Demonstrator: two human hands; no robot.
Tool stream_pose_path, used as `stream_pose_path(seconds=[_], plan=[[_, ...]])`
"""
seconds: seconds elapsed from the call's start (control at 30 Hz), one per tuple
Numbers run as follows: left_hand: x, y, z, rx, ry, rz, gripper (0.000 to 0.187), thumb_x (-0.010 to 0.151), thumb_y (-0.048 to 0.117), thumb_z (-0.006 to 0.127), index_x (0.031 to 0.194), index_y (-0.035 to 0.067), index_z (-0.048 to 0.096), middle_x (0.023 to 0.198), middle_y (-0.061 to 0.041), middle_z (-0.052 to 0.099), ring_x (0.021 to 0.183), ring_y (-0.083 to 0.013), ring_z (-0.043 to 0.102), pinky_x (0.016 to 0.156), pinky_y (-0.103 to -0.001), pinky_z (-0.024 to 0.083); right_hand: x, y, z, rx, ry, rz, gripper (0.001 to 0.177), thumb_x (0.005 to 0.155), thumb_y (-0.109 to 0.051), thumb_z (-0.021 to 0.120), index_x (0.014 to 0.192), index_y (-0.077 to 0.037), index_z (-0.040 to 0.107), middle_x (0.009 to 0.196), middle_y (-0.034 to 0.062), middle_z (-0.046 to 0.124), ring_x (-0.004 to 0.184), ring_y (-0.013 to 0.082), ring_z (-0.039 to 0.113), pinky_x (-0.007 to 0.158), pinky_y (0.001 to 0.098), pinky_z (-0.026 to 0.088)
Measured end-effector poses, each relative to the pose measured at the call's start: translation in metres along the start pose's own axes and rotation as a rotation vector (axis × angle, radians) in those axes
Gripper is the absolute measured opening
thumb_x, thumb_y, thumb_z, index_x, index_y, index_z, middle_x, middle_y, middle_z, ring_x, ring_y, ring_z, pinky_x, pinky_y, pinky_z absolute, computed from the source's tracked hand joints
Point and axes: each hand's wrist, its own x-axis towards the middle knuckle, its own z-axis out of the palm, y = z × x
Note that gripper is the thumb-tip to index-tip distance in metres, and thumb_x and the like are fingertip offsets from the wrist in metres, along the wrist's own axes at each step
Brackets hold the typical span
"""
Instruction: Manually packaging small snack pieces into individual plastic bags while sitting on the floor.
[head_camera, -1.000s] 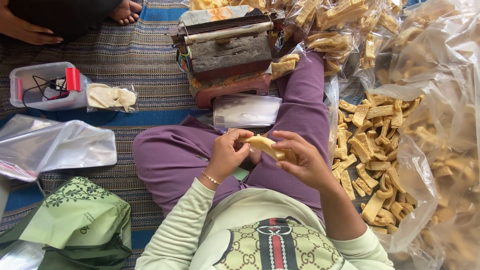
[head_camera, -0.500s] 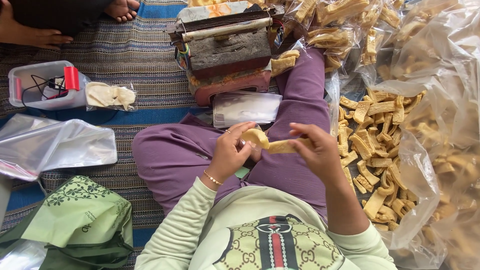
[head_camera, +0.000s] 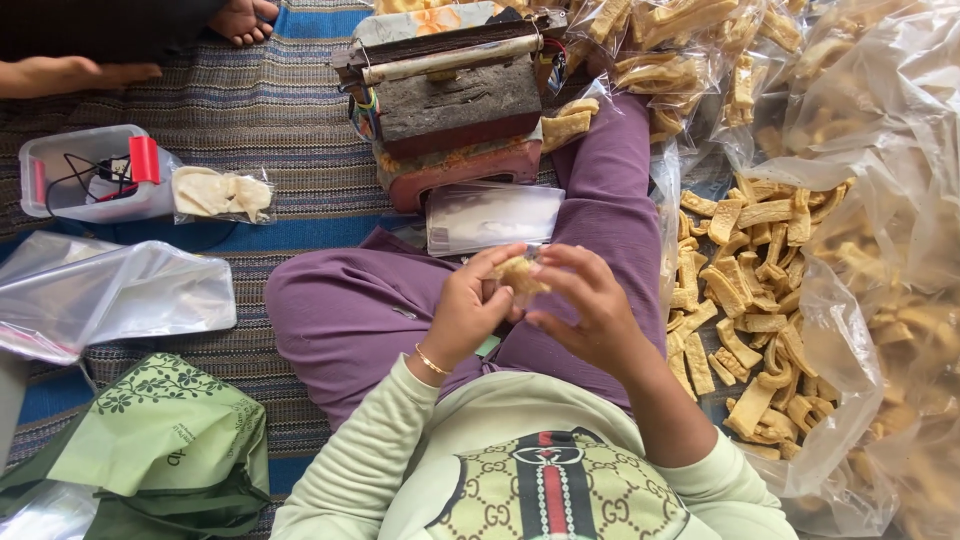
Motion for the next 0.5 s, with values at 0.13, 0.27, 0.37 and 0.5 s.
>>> stream_pose_path(seconds=[0.13, 0.27, 0.37, 0.5], plan=[[0.002, 0.003, 0.002, -0.417, -0.031, -0.295, 0.061, 0.089, -0.006, 0.053, 0.149, 0.001, 0.049, 0.097, -0.013, 0.070, 0.070, -0.0148, 0.075, 0.062, -0.020, 0.064, 0.000, 0.003, 0.002, -0.270, -0.122, -0.146, 0.030, 0.086, -0.015, 0.077, 0.116, -0.015, 0.074, 0.119, 0.0133, 0.068, 0.101, 0.0343, 0.067, 0.099, 0.0517, 0.048], [0.004, 0.006, -0.001, -0.493, -0.068, -0.305, 0.058, 0.091, -0.002, 0.059, 0.148, 0.003, 0.051, 0.099, -0.017, 0.073, 0.073, -0.0167, 0.077, 0.056, -0.019, 0.064, 0.012, 0.003, -0.013, -0.099, -0.147, -0.096, 0.020, 0.083, -0.002, 0.077, 0.101, -0.013, 0.076, 0.106, 0.0107, 0.071, 0.086, 0.0311, 0.070, 0.078, 0.0432, 0.057], [0.010, 0.000, -0.022, -0.295, -0.079, -0.167, 0.074, 0.088, 0.018, 0.077, 0.154, 0.008, 0.045, 0.086, -0.019, 0.073, 0.068, -0.0186, 0.072, 0.053, -0.027, 0.061, 0.007, 0.015, -0.026, 0.054, -0.148, 0.051, 0.019, 0.078, 0.002, 0.079, 0.090, -0.012, 0.075, 0.106, 0.0105, 0.072, 0.087, 0.0306, 0.073, 0.080, 0.0421, 0.059], [-0.001, -0.021, -0.029, 0.134, -0.369, -0.157, 0.075, 0.077, 0.034, 0.087, 0.142, 0.013, 0.056, 0.136, -0.021, 0.058, 0.116, -0.0427, 0.063, 0.089, -0.059, 0.053, 0.003, 0.023, -0.032, 0.186, -0.114, 0.165, 0.016, 0.080, -0.001, 0.081, 0.092, -0.011, 0.076, 0.109, 0.0122, 0.073, 0.096, 0.0299, 0.073, 0.089, 0.0442, 0.056]])
